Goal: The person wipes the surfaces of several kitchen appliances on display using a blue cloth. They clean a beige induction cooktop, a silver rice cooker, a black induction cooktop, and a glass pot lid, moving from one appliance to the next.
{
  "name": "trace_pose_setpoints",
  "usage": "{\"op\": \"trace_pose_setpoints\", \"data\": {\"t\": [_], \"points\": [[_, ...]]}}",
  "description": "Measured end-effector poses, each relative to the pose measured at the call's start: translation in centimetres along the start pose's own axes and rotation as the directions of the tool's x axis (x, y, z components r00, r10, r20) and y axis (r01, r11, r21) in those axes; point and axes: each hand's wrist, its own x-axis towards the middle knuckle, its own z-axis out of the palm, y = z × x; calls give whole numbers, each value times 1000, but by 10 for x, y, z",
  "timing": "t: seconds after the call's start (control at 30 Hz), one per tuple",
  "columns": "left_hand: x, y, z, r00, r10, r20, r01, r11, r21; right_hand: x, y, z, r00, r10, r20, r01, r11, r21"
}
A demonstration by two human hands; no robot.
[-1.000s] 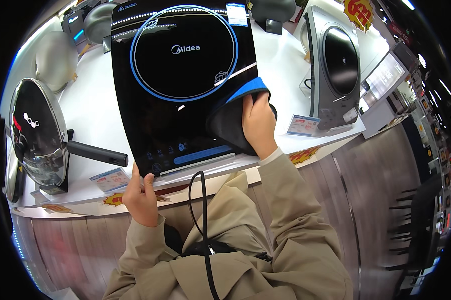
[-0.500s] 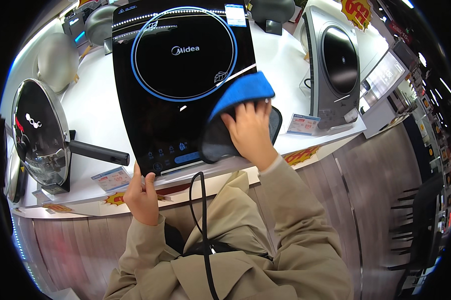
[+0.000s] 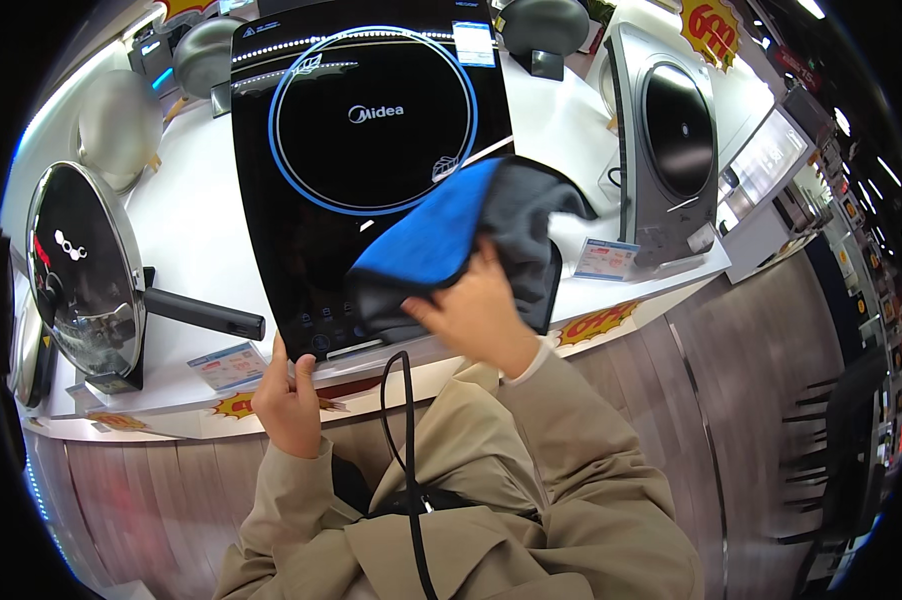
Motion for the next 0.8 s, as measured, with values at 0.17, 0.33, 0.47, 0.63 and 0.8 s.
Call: {"op": "trace_pose_setpoints", "data": {"t": [0.17,0.33,0.47,0.63,0.8], "points": [[1,0,3,1000,23,-15,-23,999,-37,46,48,-19,989,141,-38,-144,985,-91],[-1,-1,4,1000,5,-13,-5,1000,-29,123,10,-11,987,158,-6,-157,981,-118],[-3,-6,5,1000,-2,-24,2,1000,-13,117,-38,15,976,-138,-171,135,990,-30],[0,-7,3,999,54,-8,-54,998,17,55,-46,12,939,-340,54,335,939,77],[0,-3,-2,1000,27,-8,-27,1000,3,59,16,-27,997,-44,65,53,987,-149]]}}
